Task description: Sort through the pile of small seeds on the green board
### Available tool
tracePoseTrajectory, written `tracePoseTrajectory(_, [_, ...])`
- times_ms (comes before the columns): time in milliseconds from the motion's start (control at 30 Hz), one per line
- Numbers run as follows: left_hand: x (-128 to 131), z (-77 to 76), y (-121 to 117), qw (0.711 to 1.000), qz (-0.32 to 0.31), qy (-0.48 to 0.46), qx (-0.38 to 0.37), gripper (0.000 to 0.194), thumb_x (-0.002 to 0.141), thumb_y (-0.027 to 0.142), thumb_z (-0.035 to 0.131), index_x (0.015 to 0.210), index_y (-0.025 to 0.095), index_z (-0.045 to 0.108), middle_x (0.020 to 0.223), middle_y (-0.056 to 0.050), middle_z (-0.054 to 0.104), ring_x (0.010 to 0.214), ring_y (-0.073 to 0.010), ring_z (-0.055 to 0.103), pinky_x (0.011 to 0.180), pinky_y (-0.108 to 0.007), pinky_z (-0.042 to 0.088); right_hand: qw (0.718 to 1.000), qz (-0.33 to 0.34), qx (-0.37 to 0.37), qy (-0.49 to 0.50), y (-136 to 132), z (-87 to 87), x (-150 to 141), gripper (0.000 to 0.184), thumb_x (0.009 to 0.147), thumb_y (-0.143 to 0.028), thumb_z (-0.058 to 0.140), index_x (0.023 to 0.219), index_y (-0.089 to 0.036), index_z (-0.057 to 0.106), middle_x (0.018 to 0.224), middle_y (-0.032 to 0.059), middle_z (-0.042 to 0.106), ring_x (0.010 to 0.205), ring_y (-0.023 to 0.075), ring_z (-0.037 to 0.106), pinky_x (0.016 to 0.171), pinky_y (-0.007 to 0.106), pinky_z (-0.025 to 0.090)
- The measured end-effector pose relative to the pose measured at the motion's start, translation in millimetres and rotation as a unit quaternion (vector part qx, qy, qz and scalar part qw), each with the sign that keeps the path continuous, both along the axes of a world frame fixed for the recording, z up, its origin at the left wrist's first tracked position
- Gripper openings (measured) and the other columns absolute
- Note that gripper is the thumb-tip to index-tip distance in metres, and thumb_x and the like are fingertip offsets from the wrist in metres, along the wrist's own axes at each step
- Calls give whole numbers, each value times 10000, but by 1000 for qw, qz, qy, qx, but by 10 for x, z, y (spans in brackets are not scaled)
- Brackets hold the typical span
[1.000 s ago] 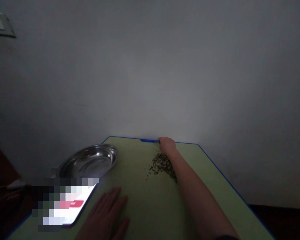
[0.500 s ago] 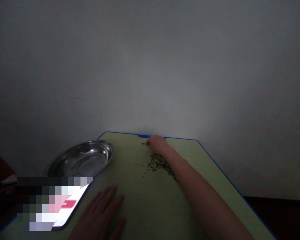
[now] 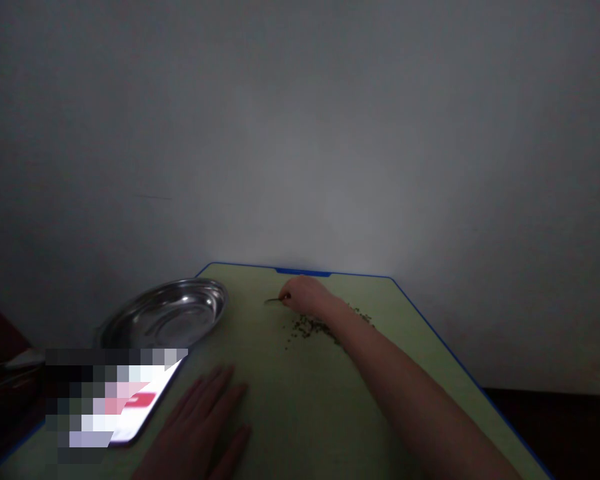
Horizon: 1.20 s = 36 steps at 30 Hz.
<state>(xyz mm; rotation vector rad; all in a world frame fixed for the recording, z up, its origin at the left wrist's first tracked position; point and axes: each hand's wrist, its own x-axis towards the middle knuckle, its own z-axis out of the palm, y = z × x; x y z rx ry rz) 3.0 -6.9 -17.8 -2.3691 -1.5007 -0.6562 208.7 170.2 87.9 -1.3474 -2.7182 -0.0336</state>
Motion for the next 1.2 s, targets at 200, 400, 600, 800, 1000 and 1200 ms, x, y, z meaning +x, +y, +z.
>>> tracePoseTrajectory(200, [4, 22, 6, 999, 1, -27, -33, 433, 808, 488, 556, 1197, 303, 606, 1340, -69, 584, 1225, -299, 546, 998, -479, 484, 999, 43, -4, -12, -219, 29, -6, 278, 829, -193, 548, 995, -255, 762, 873, 39, 765, 776, 167, 667, 649, 227, 416])
tracePoseTrajectory(400, [29, 48, -6, 999, 8, -11, -32, 437, 819, 497, 524, 1190, 285, 615, 1333, -93, 587, 1204, -312, 563, 959, -493, 506, 998, 66, -7, -17, -456, 27, 61, 262, 842, -206, 536, 965, -251, 763, 874, 39, 762, 781, 171, 662, 663, 234, 408])
tracePoseTrajectory(600, [50, 81, -32, 999, 24, 20, -33, 437, 842, 498, 482, 1196, 279, 613, 1324, -105, 594, 1205, -312, 561, 941, -499, 514, 997, 72, -16, -12, -637, 29, 170, 247, 847, -208, 533, 938, -244, 760, 836, 32, 756, 751, 165, 656, 657, 242, 391])
tracePoseTrajectory(800, [62, 119, -34, 998, 24, 11, -54, 444, 842, 483, 478, 1199, 255, 610, 1337, -125, 580, 1221, -326, 544, 952, -528, 495, 1000, 20, 15, 15, -616, 43, 227, 243, 862, -222, 531, 964, -253, 749, 915, 33, 753, 833, 180, 653, 703, 254, 405])
tracePoseTrajectory(1000, [103, 132, -45, 996, 31, -33, -78, 491, 840, 449, 477, 1245, 189, 573, 1340, -146, 573, 1239, -332, 525, 984, -541, 468, 998, 21, 65, 17, -730, -110, 184, 230, 882, -219, 522, 959, -243, 737, 925, 40, 732, 840, 172, 635, 700, 251, 397])
tracePoseTrajectory(1200, [147, 216, -78, 992, 44, -57, -107, 471, 848, 417, 469, 1235, 169, 572, 1354, -147, 559, 1268, -325, 494, 1027, -543, 421, 997, 36, 70, -10, -1012, -279, 294, 202, 890, -215, 529, 936, -235, 724, 894, 34, 715, 793, 154, 631, 646, 234, 377])
